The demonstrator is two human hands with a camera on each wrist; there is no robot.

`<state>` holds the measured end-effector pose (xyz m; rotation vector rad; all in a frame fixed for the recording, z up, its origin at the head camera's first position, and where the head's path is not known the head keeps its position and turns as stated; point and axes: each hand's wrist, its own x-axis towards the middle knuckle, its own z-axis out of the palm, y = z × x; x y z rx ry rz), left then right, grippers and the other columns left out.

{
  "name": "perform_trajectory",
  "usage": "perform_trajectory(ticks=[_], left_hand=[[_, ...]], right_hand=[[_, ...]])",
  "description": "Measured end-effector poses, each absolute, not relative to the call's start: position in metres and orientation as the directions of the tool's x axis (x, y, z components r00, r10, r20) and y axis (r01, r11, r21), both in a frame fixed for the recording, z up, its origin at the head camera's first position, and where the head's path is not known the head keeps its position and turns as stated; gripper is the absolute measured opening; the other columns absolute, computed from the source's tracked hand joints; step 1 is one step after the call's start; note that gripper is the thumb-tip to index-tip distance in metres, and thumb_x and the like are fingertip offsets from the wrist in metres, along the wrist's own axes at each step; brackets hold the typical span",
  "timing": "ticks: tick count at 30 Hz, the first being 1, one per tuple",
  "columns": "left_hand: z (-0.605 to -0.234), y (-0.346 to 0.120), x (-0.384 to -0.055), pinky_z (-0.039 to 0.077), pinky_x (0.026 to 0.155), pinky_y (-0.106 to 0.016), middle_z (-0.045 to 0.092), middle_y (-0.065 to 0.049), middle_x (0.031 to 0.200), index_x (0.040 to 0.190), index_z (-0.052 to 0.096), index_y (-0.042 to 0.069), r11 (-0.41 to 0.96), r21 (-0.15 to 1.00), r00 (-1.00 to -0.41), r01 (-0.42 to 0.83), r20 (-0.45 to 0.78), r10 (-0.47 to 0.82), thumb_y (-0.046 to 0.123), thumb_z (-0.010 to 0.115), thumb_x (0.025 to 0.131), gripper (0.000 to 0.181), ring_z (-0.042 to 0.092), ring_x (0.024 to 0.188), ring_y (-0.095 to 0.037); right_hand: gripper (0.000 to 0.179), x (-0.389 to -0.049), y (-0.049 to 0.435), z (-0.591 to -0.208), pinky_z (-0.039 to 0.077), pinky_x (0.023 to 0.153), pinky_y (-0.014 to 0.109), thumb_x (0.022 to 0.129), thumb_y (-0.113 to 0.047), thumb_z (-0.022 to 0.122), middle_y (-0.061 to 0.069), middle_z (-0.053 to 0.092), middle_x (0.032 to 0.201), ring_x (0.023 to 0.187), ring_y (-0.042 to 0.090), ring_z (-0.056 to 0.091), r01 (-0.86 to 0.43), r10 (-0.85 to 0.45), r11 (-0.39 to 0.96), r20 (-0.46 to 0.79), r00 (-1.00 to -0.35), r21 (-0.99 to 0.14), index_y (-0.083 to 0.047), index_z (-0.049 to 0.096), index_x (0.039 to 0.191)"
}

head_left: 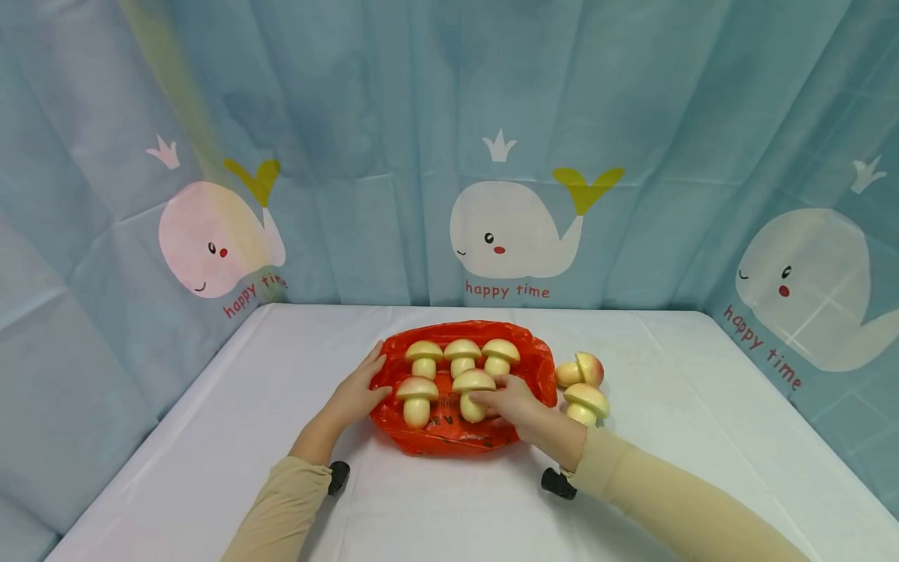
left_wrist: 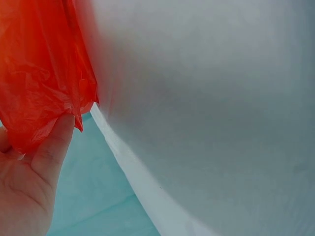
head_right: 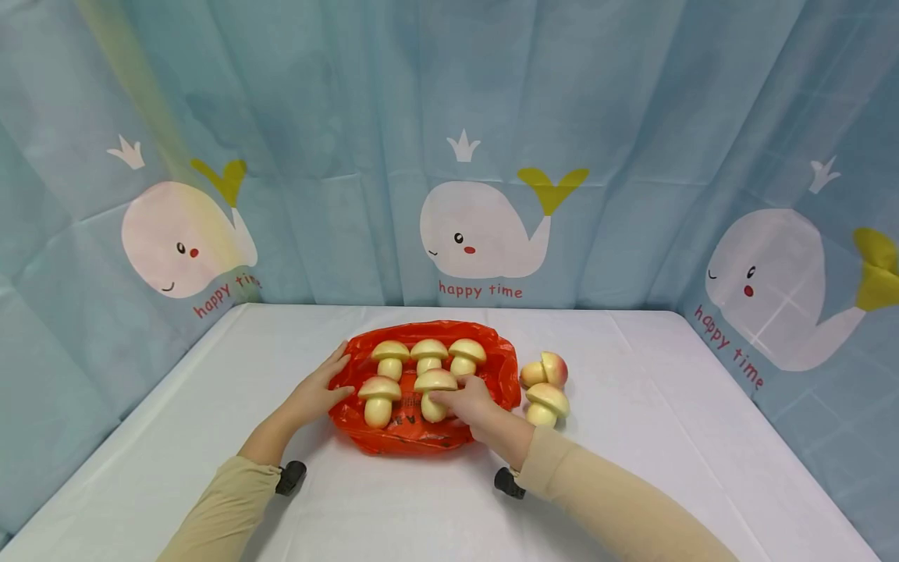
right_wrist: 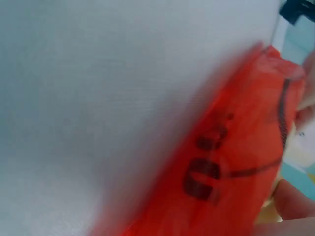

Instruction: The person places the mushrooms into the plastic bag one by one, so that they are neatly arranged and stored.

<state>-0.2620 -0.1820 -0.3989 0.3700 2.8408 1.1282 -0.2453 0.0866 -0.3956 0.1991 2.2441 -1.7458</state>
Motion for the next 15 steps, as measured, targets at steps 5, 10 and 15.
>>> perform_trajectory(ticks=[5,10,15], left_hand=[[-0.400,-0.182,-0.264,0.019,0.113,-0.056,0.009,-0.016,0.161,0.147,0.026,-0.010,0.705,0.679,-0.968,0.205,0.035,0.247,0.005,0.058,0.093,0.064,0.013,0.145,-0.038],[-0.400,-0.182,-0.264,0.020,0.113,-0.056,0.008,-0.015,0.162,0.147,0.026,-0.010,0.709,0.677,-0.969,0.197,0.027,0.244,0.005,0.058,0.094,0.064,0.012,0.145,-0.038],[-0.398,-0.182,-0.263,0.020,0.113,-0.057,0.008,-0.015,0.162,0.148,0.026,-0.010,0.715,0.675,-0.972,0.185,0.017,0.236,0.005,0.058,0.094,0.064,0.013,0.145,-0.039]], right_hand=[[0.067,-0.246,0.079,-0.399,0.056,0.072,0.033,0.087,-0.021,0.074,0.015,0.058,0.113,0.084,0.020,0.061,0.264,-0.048,0.340,-0.297,-0.954,-0.903,0.007,0.041,0.138],[0.061,-0.246,0.074,-0.403,0.056,0.073,0.033,0.087,-0.019,0.074,0.015,0.058,0.113,0.085,0.021,0.062,0.251,-0.055,0.357,-0.289,-0.956,-0.900,0.007,0.046,0.135],[0.061,-0.246,0.071,-0.401,0.054,0.077,0.034,0.087,-0.020,0.074,0.015,0.057,0.116,0.088,0.021,0.061,0.252,-0.048,0.374,-0.290,-0.956,-0.893,0.006,0.046,0.135]])
